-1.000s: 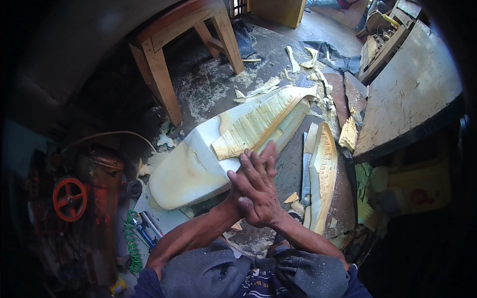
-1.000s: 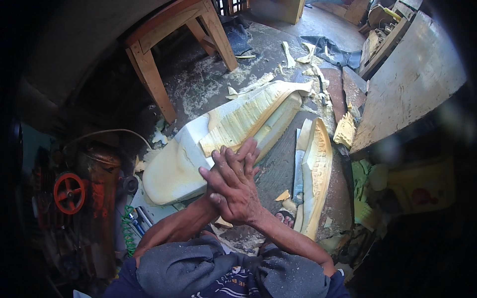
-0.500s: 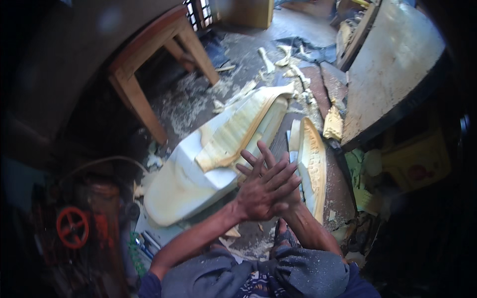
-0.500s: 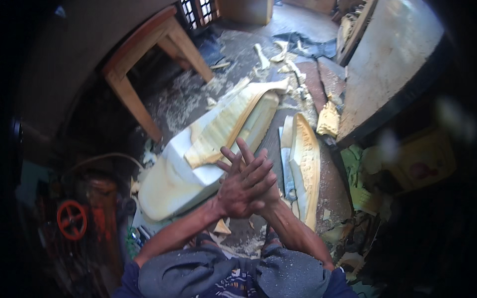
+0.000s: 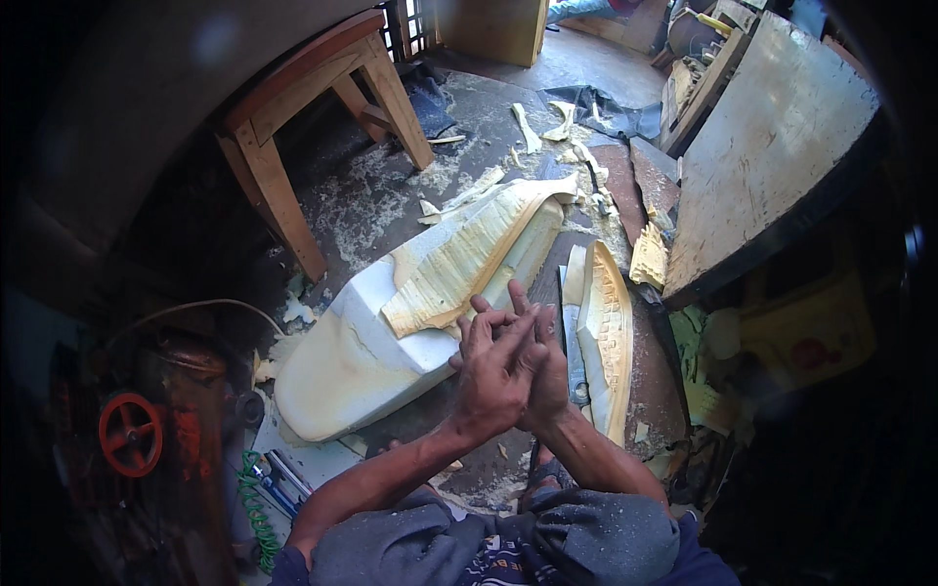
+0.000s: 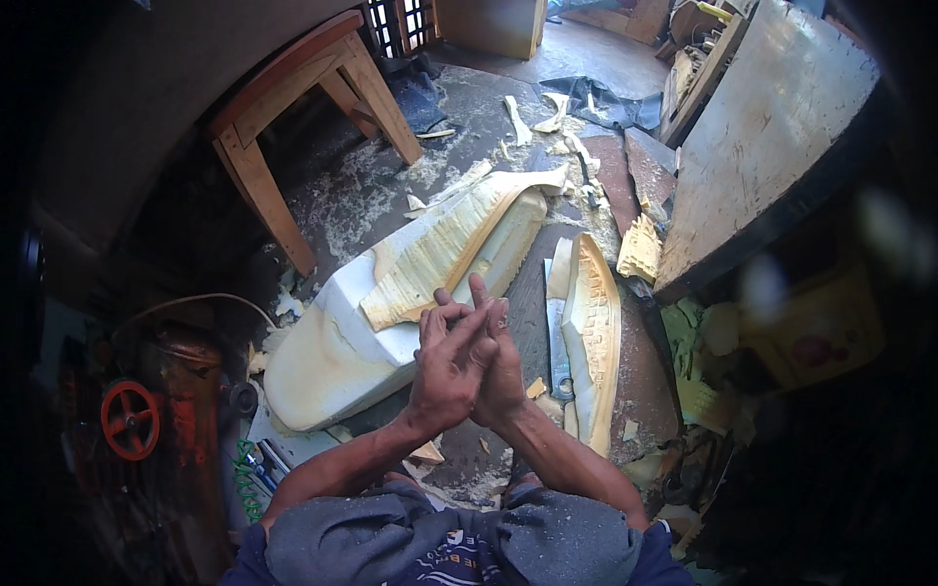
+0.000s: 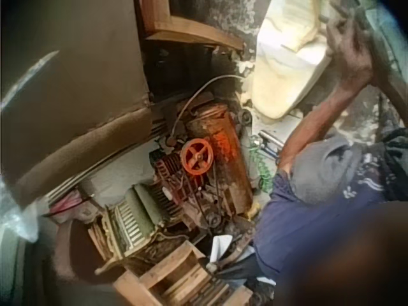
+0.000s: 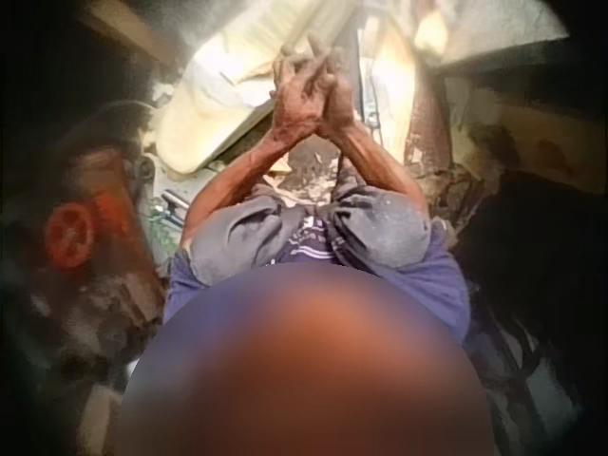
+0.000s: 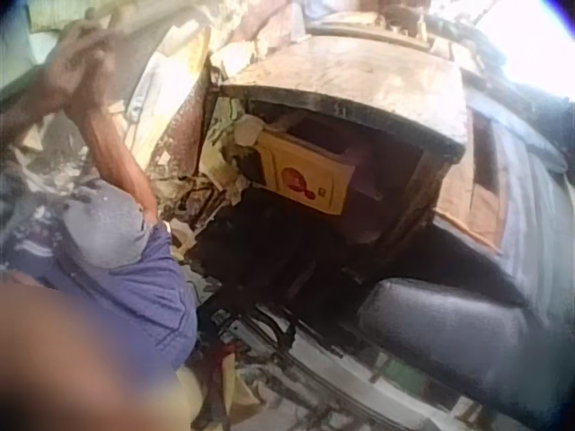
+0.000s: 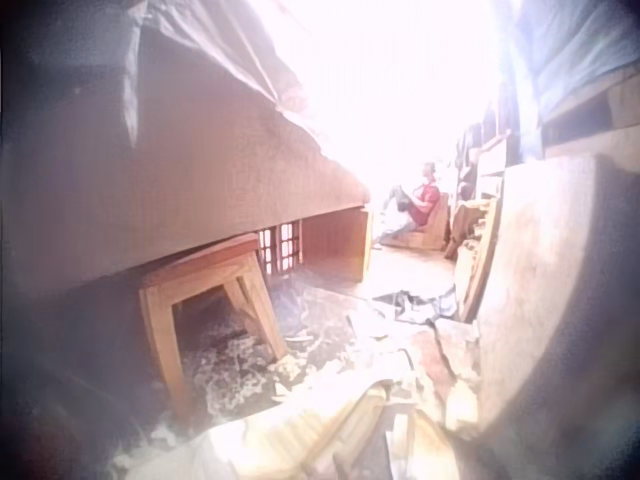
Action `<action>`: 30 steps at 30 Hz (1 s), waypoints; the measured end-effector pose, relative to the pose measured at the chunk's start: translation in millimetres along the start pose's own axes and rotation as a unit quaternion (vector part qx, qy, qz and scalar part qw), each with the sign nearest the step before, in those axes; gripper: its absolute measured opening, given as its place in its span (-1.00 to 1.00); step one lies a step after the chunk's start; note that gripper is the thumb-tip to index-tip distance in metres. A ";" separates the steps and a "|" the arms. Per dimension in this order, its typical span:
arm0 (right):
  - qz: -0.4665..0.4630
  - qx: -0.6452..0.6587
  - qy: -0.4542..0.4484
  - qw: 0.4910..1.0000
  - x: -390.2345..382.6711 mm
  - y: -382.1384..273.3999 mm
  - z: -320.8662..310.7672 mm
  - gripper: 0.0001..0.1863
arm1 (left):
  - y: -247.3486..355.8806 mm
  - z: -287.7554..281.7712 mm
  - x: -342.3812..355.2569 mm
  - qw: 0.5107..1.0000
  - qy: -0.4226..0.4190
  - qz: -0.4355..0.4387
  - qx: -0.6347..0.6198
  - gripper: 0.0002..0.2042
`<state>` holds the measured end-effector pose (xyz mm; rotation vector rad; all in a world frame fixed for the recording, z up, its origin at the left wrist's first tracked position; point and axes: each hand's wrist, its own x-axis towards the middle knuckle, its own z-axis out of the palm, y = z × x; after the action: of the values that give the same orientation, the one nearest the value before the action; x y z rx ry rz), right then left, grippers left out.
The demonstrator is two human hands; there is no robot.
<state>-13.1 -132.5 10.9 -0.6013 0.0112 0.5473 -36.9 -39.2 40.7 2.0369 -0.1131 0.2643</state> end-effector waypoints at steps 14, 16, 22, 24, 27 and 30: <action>0.023 -0.058 -0.093 0.994 -4.2 13.3 30.5 0.22 | 2.5 1.6 -7.3 0.995 0.066 0.011 -0.074 -0.64; 0.019 -0.073 -0.085 0.994 -4.2 16.9 36.7 0.23 | 1.7 -3.3 -8.5 0.993 0.064 -0.001 -0.101 -0.64; 0.051 0.002 -0.098 0.994 1.5 16.9 35.7 0.11 | -5.3 -18.4 -3.2 0.960 0.016 -0.123 -0.253 -0.64; 0.066 0.022 -0.107 0.992 3.6 17.9 32.4 0.09 | -5.2 -18.5 -3.9 0.954 0.018 -0.117 -0.276 -0.62; 0.075 0.020 -0.118 0.990 4.0 24.7 30.7 0.06 | -3.4 -15.4 -7.9 0.961 0.036 -0.061 -0.267 -0.60; 0.072 0.011 -0.104 0.992 2.3 33.9 31.3 0.03 | -7.8 -16.3 -8.5 0.967 0.047 -0.027 -0.250 -0.58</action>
<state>-32.4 -91.1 18.4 -0.5223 -0.1378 0.7471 -45.9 -21.4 39.2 1.5217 -0.0579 0.2678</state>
